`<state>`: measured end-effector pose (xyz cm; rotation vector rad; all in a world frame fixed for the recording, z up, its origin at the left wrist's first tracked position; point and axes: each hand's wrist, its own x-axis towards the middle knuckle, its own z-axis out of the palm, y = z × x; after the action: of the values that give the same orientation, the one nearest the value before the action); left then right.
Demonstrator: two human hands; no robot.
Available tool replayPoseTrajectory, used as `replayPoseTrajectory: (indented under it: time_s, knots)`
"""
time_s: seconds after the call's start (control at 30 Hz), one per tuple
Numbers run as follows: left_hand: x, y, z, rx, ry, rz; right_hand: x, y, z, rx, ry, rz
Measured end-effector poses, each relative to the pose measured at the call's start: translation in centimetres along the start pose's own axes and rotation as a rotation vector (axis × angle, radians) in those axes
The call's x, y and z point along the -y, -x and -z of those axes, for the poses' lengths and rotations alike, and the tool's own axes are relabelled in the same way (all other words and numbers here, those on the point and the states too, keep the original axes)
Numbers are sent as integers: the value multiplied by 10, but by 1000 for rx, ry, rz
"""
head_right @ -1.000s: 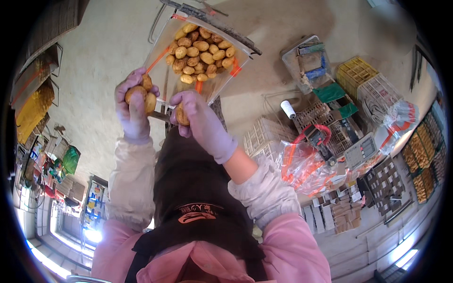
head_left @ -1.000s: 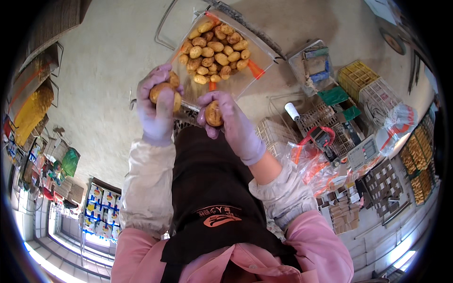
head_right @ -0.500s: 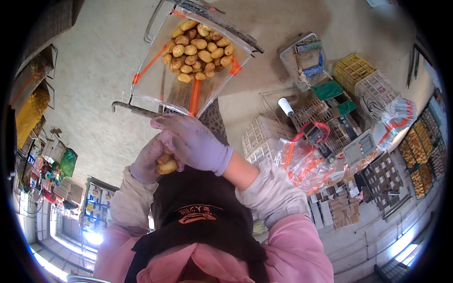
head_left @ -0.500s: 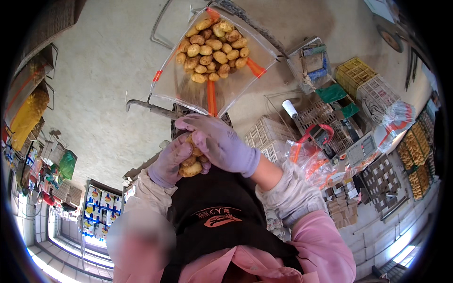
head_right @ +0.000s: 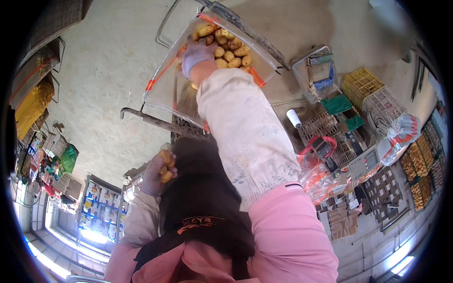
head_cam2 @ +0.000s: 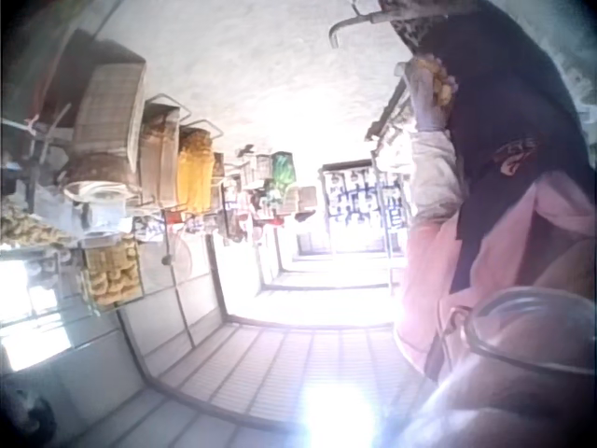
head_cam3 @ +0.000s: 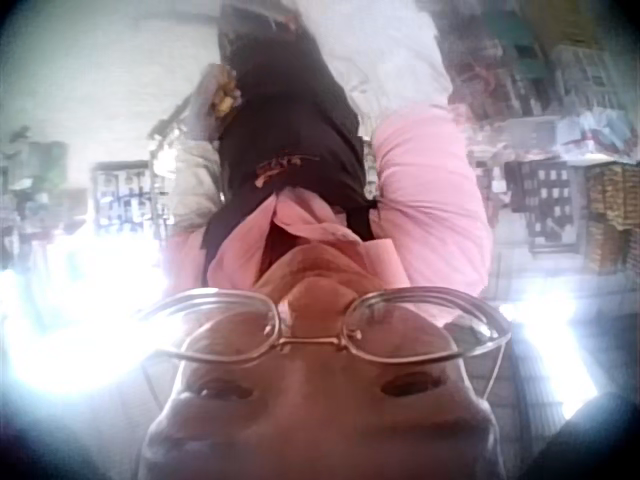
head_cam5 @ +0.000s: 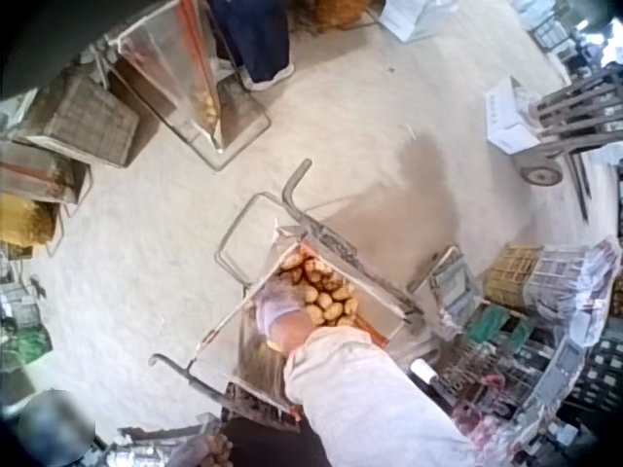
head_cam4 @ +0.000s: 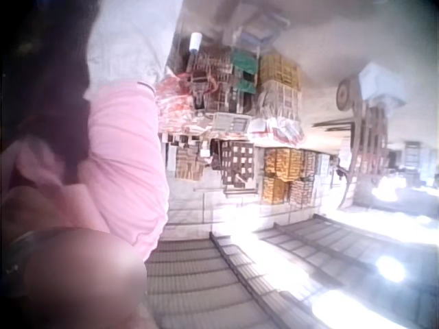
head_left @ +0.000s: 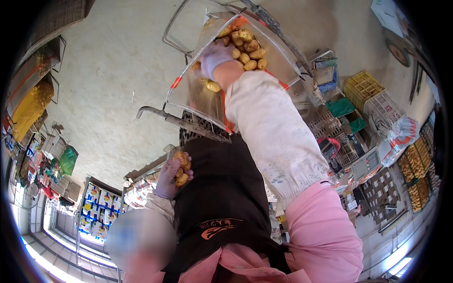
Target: The person sorts potatoes on a conveyor belt, places them into clear plastic bags, weighs the bags on a digital scale, and seals them with a handheld heat sealer. The sealed bags are then stacked on a nearby table.
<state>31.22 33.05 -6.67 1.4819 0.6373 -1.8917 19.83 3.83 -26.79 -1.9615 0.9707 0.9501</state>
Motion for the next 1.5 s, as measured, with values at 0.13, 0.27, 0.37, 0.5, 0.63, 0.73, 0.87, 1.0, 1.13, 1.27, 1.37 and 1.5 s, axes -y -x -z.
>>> replayPoseTrajectory:
  time_s: [0.13,0.27,0.37,0.5,0.63,0.73,0.87,1.0,1.13,1.27,1.37,1.5]
  knots:
    - [11,0,27,-110,30,3,16,42,-39,185,313,87]
    - [12,5,35,-68,45,-83,-24,76,-26,282,406,-17]
    - [13,5,31,-29,74,-102,-60,91,-2,342,409,-148]
    - [18,1,22,-68,83,-97,-76,105,16,379,256,-280]
    - [25,-1,20,-105,111,-102,-72,118,19,400,413,-102]
    - [29,-1,25,-76,137,-138,-74,124,22,436,265,-92]
    - [32,-5,32,-91,184,-116,-78,108,37,83,159,4]
    - [34,-9,32,-68,215,-119,-71,55,61,-60,38,-52]
    - [38,-4,29,-83,135,-141,-68,-6,65,159,-63,-134]
    - [44,3,31,-146,195,-140,-80,-41,42,159,-12,-178]
    - [50,1,36,-207,128,-149,-95,-56,31,139,53,-133]
    - [54,-4,41,-190,107,-160,-103,-62,39,130,91,-15]
